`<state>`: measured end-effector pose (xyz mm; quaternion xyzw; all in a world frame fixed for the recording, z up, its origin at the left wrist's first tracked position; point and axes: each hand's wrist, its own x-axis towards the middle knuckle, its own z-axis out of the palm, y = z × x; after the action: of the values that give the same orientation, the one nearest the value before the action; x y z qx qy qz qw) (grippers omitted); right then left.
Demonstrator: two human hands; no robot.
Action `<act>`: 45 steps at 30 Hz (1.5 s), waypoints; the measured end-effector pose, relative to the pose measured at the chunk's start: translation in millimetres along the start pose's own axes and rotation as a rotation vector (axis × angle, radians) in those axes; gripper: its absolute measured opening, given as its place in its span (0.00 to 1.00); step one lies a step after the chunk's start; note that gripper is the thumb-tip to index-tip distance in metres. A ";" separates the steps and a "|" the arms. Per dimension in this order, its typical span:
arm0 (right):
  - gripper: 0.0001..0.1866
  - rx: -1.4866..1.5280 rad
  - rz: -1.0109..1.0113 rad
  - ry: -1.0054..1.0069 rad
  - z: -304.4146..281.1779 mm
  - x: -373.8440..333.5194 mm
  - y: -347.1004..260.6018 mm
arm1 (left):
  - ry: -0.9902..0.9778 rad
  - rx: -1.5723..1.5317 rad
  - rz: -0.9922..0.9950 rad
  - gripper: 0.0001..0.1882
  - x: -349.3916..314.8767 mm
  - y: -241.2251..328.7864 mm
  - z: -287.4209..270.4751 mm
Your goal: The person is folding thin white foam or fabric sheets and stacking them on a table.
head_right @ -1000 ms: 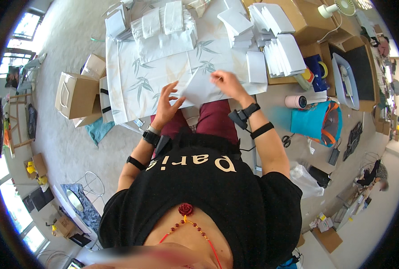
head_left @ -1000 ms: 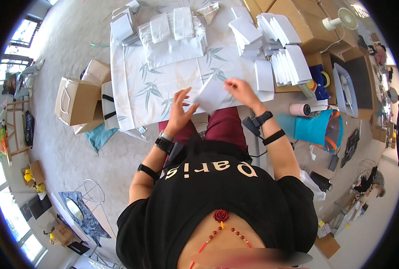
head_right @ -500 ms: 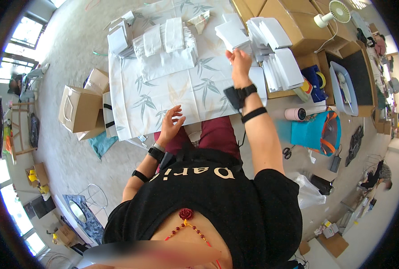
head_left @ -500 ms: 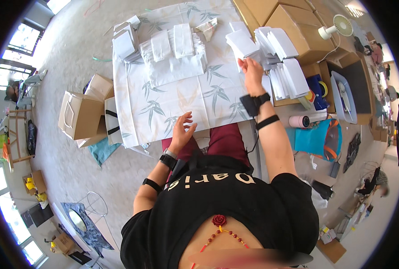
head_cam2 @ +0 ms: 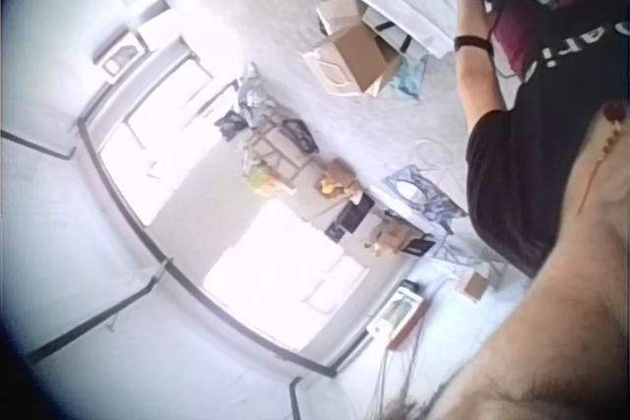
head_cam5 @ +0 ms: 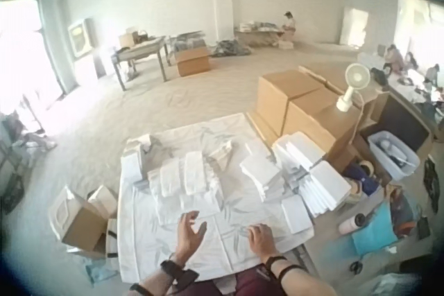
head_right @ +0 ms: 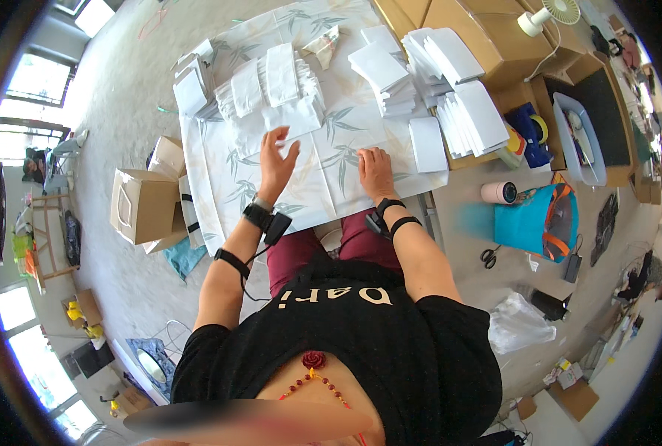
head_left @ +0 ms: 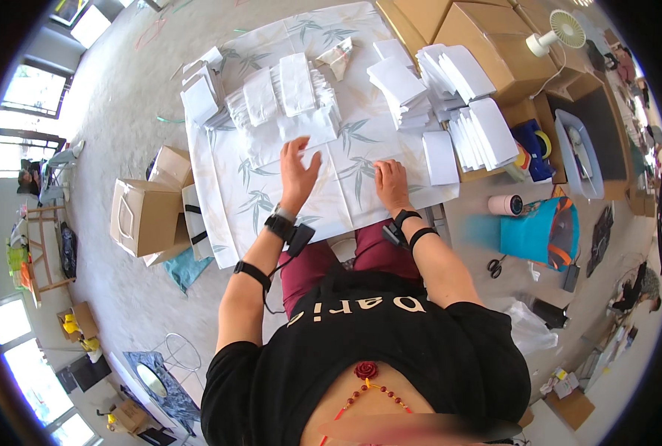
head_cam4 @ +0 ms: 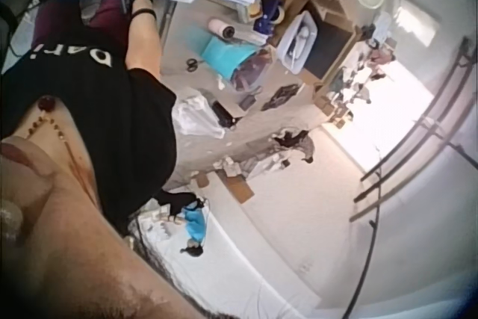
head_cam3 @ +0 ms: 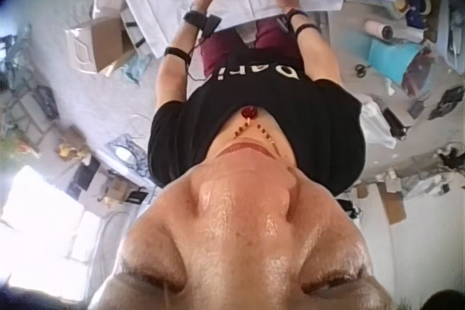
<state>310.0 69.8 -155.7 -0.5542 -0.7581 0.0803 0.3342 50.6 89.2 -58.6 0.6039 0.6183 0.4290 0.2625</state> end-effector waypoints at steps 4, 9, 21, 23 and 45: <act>0.09 0.002 0.013 -0.006 -3.1 1.7 -1.8 | -0.073 0.128 0.307 0.47 56.7 49.5 49.7; 0.11 0.012 0.038 -0.027 -6.1 2.2 -4.5 | -0.236 0.311 0.314 0.69 133.6 90.2 112.2; 0.12 0.013 0.053 -0.066 -17.3 0.9 -1.4 | -0.587 0.643 0.082 0.78 184.9 116.0 151.8; 0.12 0.029 0.051 -0.058 -18.4 2.0 -2.2 | -0.555 0.642 0.094 0.77 186.6 114.5 153.5; 0.14 0.062 0.008 -0.055 -10.1 4.3 -7.1 | 0.131 0.389 0.111 0.48 172.7 37.2 121.9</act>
<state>309.7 68.5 -142.7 -0.5441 -0.7621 0.1201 0.3298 149.7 279.6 -53.9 0.6471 0.6709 0.3540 0.0760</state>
